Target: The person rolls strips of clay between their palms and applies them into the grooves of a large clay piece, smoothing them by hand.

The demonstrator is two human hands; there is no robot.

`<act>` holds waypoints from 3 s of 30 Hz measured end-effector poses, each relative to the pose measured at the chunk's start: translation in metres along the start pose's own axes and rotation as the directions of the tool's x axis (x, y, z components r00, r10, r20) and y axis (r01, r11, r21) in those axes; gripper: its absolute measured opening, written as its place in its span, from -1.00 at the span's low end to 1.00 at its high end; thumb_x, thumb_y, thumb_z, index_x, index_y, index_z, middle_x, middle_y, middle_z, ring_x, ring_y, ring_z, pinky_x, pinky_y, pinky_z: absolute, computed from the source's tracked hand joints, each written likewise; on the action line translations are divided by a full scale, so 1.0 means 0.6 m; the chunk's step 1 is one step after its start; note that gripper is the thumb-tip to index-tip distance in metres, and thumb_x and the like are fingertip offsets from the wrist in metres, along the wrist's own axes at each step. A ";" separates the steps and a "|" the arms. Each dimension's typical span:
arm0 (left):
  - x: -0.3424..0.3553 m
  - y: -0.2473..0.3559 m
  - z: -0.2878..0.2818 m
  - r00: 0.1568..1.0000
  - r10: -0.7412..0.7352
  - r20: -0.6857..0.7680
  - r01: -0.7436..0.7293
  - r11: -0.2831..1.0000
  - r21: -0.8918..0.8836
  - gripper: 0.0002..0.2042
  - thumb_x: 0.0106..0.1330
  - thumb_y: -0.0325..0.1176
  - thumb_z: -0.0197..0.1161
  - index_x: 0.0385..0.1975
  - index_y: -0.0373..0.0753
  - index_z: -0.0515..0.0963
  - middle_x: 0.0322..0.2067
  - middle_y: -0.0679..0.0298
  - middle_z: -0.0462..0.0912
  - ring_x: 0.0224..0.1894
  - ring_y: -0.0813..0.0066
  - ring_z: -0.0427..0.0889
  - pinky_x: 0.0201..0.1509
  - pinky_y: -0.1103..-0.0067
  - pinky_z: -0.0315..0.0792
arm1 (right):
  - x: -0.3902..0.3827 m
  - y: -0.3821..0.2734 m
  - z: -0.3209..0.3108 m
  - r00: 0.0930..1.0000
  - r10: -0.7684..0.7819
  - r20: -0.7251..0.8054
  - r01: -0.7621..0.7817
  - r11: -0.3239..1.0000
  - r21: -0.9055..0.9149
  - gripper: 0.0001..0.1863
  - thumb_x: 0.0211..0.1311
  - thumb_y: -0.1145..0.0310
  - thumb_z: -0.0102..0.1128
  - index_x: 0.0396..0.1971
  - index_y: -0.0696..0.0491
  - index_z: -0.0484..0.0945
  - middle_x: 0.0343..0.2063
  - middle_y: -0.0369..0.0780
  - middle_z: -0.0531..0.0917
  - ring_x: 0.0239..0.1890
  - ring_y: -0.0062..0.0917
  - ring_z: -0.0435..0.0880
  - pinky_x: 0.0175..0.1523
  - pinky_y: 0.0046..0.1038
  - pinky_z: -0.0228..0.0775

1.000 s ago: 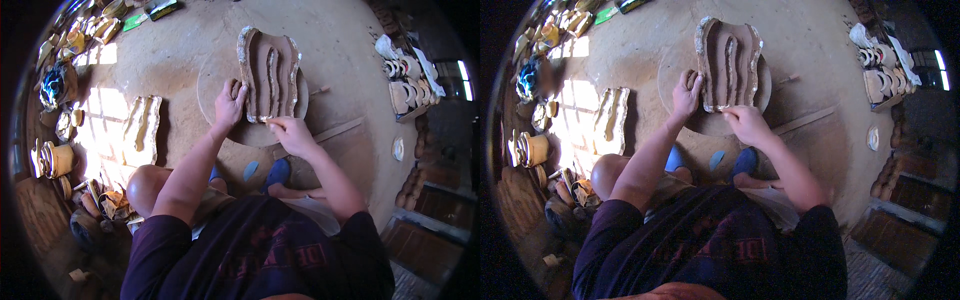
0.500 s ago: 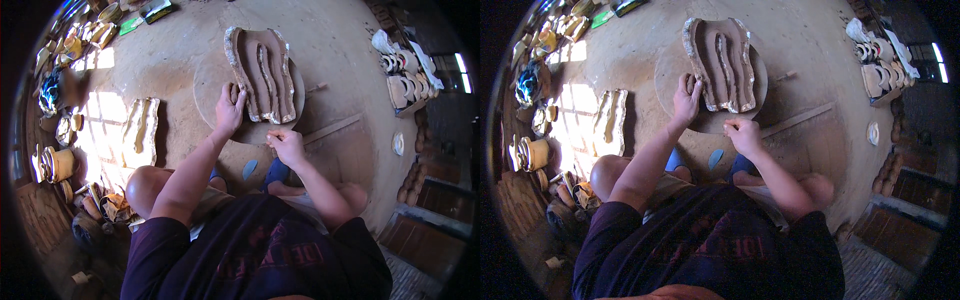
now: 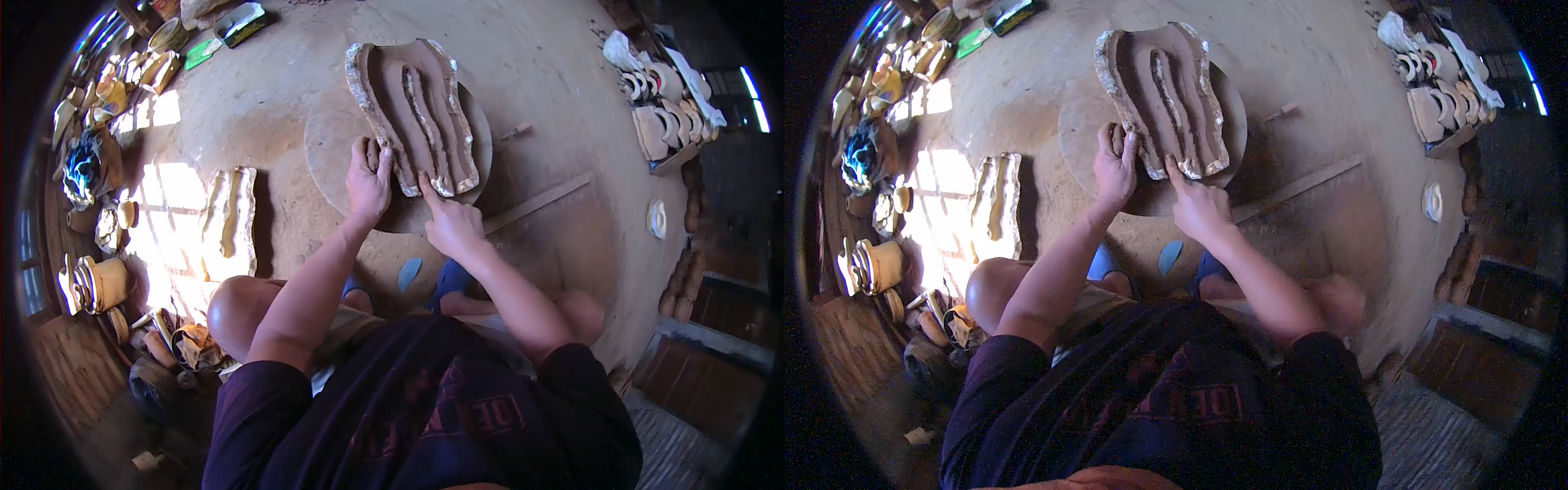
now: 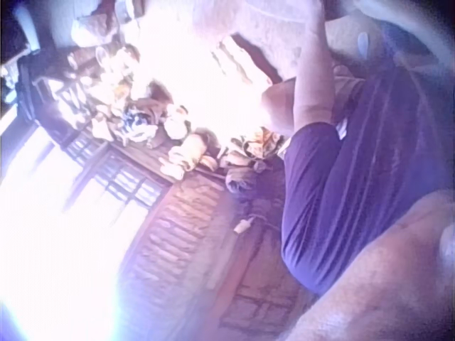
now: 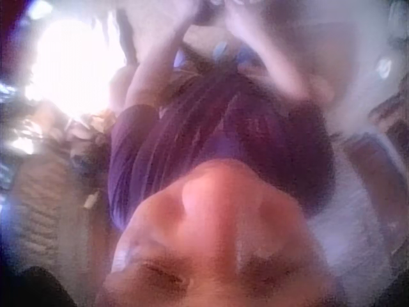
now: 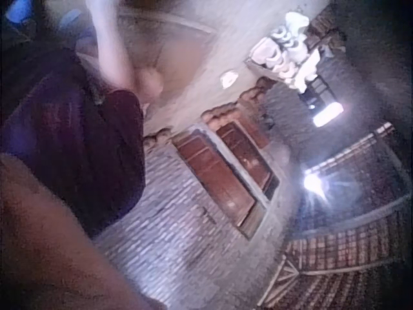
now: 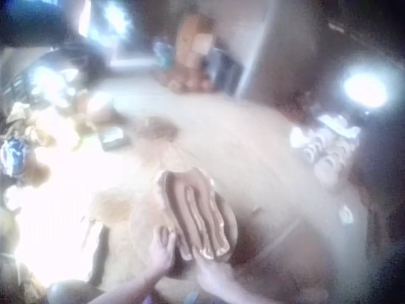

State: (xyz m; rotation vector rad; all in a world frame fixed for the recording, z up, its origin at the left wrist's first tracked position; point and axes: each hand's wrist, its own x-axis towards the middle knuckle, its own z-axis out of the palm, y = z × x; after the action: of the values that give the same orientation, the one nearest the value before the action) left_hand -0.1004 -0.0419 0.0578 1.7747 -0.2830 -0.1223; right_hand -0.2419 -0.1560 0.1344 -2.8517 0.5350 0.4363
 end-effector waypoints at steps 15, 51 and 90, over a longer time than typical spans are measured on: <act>0.009 0.001 -0.008 0.999 0.034 0.005 -0.034 0.999 0.018 -0.54 0.55 -0.12 0.24 0.27 -0.28 0.38 -0.01 -0.18 0.68 0.08 -0.16 0.68 0.14 0.26 0.53 | 0.022 0.003 -0.062 0.997 -0.057 0.057 0.050 0.992 0.114 -0.11 0.09 0.28 0.21 0.55 -0.22 0.29 -0.36 0.10 0.75 -0.24 0.11 0.76 0.04 0.09 0.59; -0.029 -0.007 0.012 0.992 -0.118 0.050 0.125 0.979 -0.163 -0.48 0.53 -0.17 0.25 0.33 -0.34 0.32 0.13 -0.20 0.59 0.23 -0.20 0.57 0.30 0.23 0.45 | 0.426 -0.171 -0.174 0.995 -0.091 -0.028 0.046 0.206 0.978 -0.72 0.42 0.41 0.27 0.01 0.24 0.61 -0.52 -0.32 0.62 -0.60 -0.72 0.52 -0.44 -0.55 0.48; 0.256 -0.020 -0.024 0.991 -0.037 -0.132 -0.008 0.945 -0.326 -0.49 0.49 -0.30 0.37 0.27 -0.46 0.36 0.19 -0.01 0.58 0.22 0.30 0.59 0.40 0.44 0.39 | 0.129 -0.007 -0.223 0.881 -0.095 -0.464 0.365 0.761 0.536 -0.63 0.29 0.27 0.45 0.01 0.13 0.70 -0.29 -0.11 0.78 -0.21 -0.33 0.78 -0.03 -0.31 0.60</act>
State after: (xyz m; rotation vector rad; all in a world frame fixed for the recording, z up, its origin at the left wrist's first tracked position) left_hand 0.0527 -0.0654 0.0602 1.4478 -0.1404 -0.0534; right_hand -0.1380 -0.2107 0.2354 -2.3034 0.2896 -0.3528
